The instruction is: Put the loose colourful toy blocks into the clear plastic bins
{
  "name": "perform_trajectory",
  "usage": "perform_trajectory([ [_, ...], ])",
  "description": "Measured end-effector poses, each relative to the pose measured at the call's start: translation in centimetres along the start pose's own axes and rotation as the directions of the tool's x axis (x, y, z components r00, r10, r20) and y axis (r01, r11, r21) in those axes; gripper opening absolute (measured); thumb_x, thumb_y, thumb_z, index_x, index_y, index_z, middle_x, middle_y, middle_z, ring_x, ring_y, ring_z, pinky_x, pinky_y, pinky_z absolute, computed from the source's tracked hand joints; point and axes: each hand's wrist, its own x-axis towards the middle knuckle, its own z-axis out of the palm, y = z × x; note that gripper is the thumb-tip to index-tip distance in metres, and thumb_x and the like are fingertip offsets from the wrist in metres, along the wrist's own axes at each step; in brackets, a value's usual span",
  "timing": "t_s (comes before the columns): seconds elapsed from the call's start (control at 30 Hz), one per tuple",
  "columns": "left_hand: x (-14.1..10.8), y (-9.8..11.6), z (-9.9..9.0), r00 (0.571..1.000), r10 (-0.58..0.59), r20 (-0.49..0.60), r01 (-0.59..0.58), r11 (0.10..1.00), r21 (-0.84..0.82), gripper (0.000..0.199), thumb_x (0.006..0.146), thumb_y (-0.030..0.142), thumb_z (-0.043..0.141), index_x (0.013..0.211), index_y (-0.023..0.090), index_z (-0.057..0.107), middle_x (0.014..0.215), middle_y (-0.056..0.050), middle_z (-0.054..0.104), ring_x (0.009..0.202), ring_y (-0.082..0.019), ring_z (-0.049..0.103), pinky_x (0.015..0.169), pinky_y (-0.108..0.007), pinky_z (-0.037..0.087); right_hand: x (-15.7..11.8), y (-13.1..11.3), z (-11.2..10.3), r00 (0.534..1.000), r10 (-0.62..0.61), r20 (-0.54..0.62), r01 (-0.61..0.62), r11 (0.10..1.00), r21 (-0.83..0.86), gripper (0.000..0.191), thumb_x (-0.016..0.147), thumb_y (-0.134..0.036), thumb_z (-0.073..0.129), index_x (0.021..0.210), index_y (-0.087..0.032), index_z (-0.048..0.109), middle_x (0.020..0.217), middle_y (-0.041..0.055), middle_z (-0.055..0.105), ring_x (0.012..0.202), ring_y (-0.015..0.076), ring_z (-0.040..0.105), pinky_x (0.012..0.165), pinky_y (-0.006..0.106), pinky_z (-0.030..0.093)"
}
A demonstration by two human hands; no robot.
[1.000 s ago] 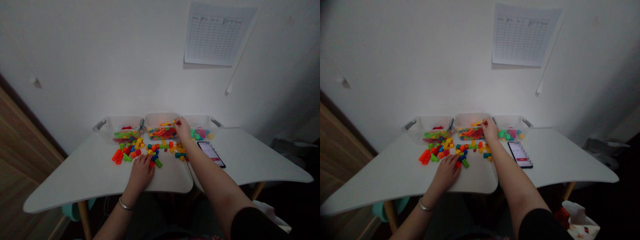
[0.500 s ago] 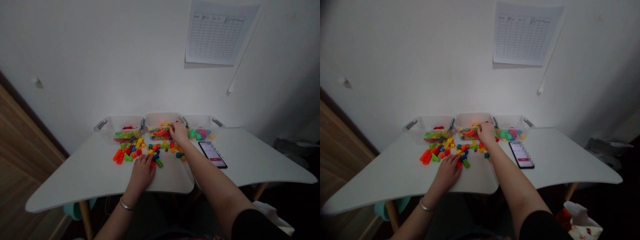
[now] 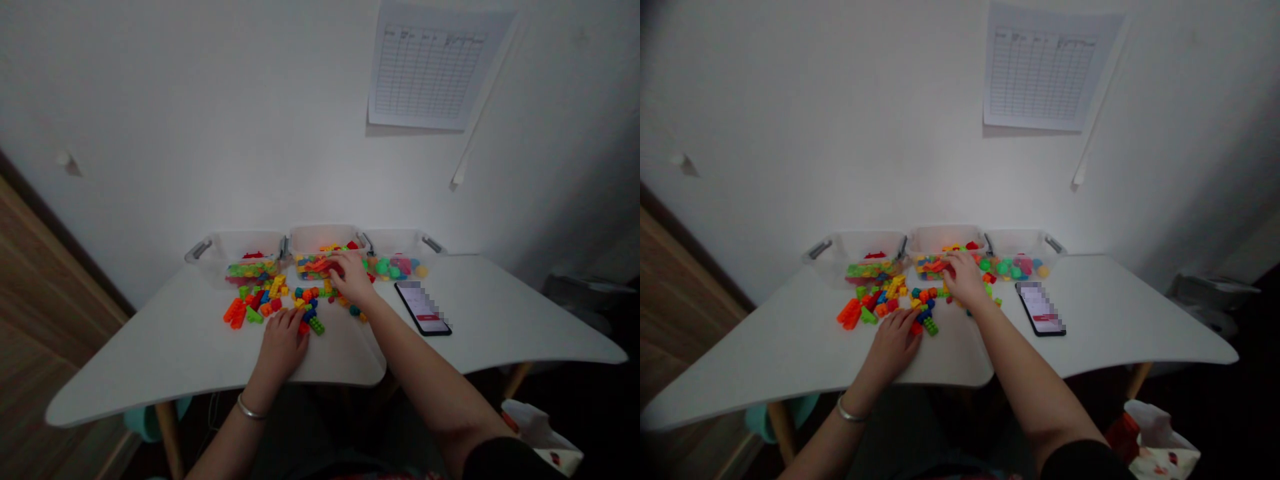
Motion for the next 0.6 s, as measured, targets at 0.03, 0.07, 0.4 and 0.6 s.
perform_trajectory([
  [0.03, 0.0, 0.0, 0.0, 1.0, 0.001, 0.003, -0.001, 1.0, 0.004, 0.045, 0.089, 0.03, 0.049, 0.132, 0.02, 0.055, 0.126, -0.013, 0.062, 0.12, -0.03, 0.053, 0.104, -0.052, 0.042, -0.9, -0.3, 0.4, 1.0, 0.007, 0.012, -0.007, 1.0, -0.008, 0.027, 0.085, -0.018, 0.055, 0.108, -0.019, 0.068, 0.12, 0.01, 0.065, 0.118, 0.0243, 0.054, 0.106, 0.045, 0.04],
  [0.07, 0.0, 0.1, -0.1, 1.0, 0.001, 0.007, -0.001, 1.0, 0.008, 0.045, 0.089, 0.03, 0.049, 0.132, 0.02, 0.055, 0.126, -0.013, 0.062, 0.121, -0.03, 0.052, 0.104, -0.052, 0.041, -1.9, -0.5, 1.0, 0.999, 0.024, 0.03, -0.023, 0.999, -0.027, 0.026, 0.085, -0.017, 0.054, 0.106, -0.019, 0.069, 0.116, 0.0097, 0.067, 0.114, 0.0242, 0.056, 0.105, 0.043, 0.042],
  [0.4, 0.1, 0.2, 0.0, 1.0, -0.003, 0.022, 0.002, 1.0, 0.027, 0.044, 0.089, 0.03, 0.049, 0.131, 0.017, 0.055, 0.127, -0.014, 0.062, 0.122, -0.03, 0.051, 0.105, -0.051, 0.041, -6.4, -0.2, 4.2, 0.995, 0.022, 0.093, 0.002, 0.967, -0.253, 0.041, 0.083, -0.011, 0.052, 0.122, -0.013, 0.063, 0.125, 0.0139, 0.064, 0.117, 0.0282, 0.053, 0.108, 0.045, 0.038],
  [0.6, 0.1, 0.1, 0.0, 1.0, 0.003, 0.016, -0.003, 1.0, 0.024, 0.043, 0.089, 0.03, 0.049, 0.13, 0.019, 0.055, 0.127, -0.013, 0.062, 0.121, -0.03, 0.052, 0.104, -0.052, 0.042, -5.8, 0.1, 4.8, 0.991, 0.103, 0.086, -0.071, 0.947, -0.313, 0.032, 0.083, -0.014, 0.055, 0.114, -0.013, 0.065, 0.124, 0.0163, 0.064, 0.114, 0.0296, 0.055, 0.105, 0.047, 0.039],
])
